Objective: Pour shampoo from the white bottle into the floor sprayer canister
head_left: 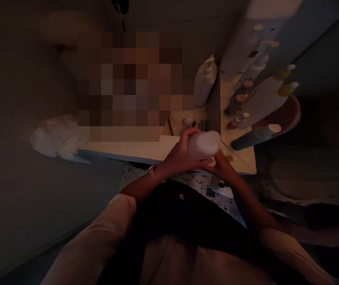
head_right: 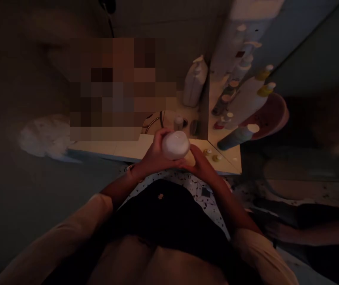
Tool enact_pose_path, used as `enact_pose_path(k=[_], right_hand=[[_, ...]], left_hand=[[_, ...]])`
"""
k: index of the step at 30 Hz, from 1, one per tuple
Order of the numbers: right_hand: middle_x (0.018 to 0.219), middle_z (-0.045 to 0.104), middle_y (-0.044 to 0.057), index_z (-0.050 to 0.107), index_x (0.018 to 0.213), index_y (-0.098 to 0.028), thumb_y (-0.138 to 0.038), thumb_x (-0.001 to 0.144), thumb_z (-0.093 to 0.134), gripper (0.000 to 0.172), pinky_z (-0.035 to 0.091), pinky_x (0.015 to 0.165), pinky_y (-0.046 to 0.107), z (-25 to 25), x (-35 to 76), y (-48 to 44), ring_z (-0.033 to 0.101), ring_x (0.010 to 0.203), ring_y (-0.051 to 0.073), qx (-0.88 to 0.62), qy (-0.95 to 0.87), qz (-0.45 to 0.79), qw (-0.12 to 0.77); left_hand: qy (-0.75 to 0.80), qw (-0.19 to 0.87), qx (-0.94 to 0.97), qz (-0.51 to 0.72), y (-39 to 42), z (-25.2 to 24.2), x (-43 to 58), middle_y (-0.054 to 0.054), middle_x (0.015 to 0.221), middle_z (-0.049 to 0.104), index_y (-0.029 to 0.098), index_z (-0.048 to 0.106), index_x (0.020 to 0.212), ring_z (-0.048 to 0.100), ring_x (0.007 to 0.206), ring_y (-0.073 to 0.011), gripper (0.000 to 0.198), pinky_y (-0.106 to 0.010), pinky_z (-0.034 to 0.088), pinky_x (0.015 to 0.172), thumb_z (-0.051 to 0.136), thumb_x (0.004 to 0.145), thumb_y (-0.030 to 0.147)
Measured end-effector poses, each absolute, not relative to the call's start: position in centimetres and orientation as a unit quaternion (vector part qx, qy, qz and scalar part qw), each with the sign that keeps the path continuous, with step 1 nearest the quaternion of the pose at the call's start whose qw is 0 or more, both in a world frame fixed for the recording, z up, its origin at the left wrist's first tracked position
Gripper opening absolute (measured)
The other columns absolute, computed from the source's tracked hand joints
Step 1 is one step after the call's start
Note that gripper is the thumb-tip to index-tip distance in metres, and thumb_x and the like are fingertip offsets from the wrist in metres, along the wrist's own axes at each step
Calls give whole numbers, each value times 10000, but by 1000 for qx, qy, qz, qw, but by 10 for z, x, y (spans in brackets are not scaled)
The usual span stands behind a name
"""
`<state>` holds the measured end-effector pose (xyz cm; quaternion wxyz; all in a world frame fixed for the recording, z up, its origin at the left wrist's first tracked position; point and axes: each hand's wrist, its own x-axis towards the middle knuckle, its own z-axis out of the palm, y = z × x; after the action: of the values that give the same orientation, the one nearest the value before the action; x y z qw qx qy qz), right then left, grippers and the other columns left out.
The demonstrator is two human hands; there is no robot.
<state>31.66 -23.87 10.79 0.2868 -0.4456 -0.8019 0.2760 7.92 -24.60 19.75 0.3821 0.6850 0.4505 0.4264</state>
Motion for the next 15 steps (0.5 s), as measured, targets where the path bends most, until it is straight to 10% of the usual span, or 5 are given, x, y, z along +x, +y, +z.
enact_pose_path(k=[8, 15], right_hand=[[1159, 762, 219, 783, 1243, -121, -253, 1089, 531, 323, 607, 891, 432, 121, 362, -205, 766, 1020, 328, -600, -783, 135, -90], [1067, 746, 126, 734, 1112, -162, -307, 1079, 590, 207, 536, 746, 313, 126, 358, -169, 735, 836, 213, -608, -766, 207, -25]], left_hand=[[450, 241, 708, 487, -190, 153, 95, -149, 1520, 549, 272, 385, 1513, 648, 1412, -313, 1039, -458, 580, 1201, 1090, 765, 421], [463, 192, 716, 485, -154, 140, 98, -151, 1506, 549, 277, 346, 1498, 658, 1388, -318, 1117, -473, 592, 1190, 1124, 709, 417]])
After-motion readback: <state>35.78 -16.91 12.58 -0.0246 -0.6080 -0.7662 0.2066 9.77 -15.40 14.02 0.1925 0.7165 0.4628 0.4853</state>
